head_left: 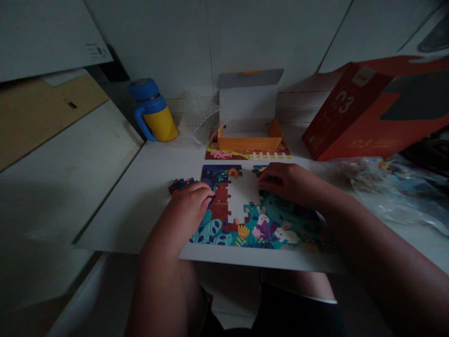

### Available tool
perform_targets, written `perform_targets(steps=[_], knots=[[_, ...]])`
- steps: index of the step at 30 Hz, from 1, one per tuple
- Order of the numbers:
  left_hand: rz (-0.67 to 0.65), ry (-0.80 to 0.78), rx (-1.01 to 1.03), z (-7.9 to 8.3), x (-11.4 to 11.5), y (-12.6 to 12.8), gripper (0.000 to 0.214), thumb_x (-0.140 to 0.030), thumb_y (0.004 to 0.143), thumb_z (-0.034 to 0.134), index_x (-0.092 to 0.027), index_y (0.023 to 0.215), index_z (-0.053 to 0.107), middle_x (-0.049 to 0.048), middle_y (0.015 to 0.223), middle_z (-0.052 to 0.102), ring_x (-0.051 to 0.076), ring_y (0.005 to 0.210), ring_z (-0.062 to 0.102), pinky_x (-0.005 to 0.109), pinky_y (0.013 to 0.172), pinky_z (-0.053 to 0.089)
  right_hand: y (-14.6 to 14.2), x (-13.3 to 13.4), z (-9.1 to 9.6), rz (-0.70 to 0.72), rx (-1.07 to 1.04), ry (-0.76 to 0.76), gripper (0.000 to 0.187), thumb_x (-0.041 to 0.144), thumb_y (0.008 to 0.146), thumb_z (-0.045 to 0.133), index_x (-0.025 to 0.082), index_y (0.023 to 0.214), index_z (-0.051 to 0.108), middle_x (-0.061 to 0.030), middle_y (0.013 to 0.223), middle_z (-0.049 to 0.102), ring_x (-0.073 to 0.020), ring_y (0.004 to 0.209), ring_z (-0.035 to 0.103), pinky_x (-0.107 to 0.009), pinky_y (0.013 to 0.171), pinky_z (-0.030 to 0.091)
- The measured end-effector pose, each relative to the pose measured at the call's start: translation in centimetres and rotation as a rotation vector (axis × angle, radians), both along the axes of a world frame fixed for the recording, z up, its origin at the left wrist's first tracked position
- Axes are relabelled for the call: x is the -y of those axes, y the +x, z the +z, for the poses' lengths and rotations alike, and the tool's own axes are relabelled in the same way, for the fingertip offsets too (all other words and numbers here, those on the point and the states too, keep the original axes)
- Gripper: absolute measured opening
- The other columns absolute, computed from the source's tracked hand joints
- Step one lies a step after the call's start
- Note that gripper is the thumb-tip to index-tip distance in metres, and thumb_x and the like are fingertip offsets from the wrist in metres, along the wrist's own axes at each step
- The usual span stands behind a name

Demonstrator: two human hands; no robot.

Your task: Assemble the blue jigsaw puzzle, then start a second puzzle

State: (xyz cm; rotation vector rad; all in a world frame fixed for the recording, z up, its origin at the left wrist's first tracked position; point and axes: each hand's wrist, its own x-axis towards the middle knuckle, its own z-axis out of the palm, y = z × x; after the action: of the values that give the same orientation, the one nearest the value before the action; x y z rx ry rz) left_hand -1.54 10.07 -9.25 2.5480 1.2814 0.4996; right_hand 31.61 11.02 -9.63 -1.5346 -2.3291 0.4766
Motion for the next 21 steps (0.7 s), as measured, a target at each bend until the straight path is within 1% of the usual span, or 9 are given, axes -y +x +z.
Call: perform_targets(steps=[3,8,14,21], knots=[[-0.013,-0.023,-0.008,-0.2,-0.2,0.0,0.019,-0.006,0.101,0.066,-0.016,0.110,0.079,0.0093,0.121,0.078,0.023,0.110,0.075,0.039,0.101,0.062,-0.1,0.0,0.1,-0.001,-0.001,-0.003,0.019,0.040,0.101,0.065,0.027,0.102,0.079,-0.0071,0.097,0.078,-0.0207,0.076,0.068,-0.036,0.068,0.053],[-0.028,-0.028,0.001,-0.5,-0.2,0.1,0.018,-0.008,0.101,0.068,-0.017,0.110,0.080,0.0092,0.121,0.078,0.024,0.109,0.075,0.040,0.100,0.061,-0.1,0.1,0.2,0.006,0.005,-0.006,0.021,0.040,0.101,0.064,0.026,0.103,0.079,-0.0071,0.099,0.078,-0.0204,0.078,0.068,-0.036,0.070,0.052],[0.009,-0.032,0.013,-0.6,-0.3,0.1,0.028,-0.003,0.102,0.060,-0.019,0.112,0.080,0.0082,0.125,0.077,0.023,0.112,0.075,0.040,0.102,0.061,-0.1,0.1,0.1,-0.010,0.008,-0.009,0.020,0.039,0.100,0.064,0.026,0.104,0.080,-0.0070,0.096,0.077,-0.0202,0.076,0.068,-0.035,0.068,0.052],[0.008,0.007,0.013,-1.1,-0.6,-0.1,0.031,-0.002,0.102,0.054,-0.020,0.110,0.078,0.0086,0.123,0.079,0.024,0.110,0.076,0.041,0.099,0.063,-0.5,0.3,0.1,0.008,0.002,-0.002,0.018,0.038,0.100,0.065,0.026,0.104,0.078,-0.0061,0.095,0.077,-0.0194,0.075,0.067,-0.035,0.066,0.053]])
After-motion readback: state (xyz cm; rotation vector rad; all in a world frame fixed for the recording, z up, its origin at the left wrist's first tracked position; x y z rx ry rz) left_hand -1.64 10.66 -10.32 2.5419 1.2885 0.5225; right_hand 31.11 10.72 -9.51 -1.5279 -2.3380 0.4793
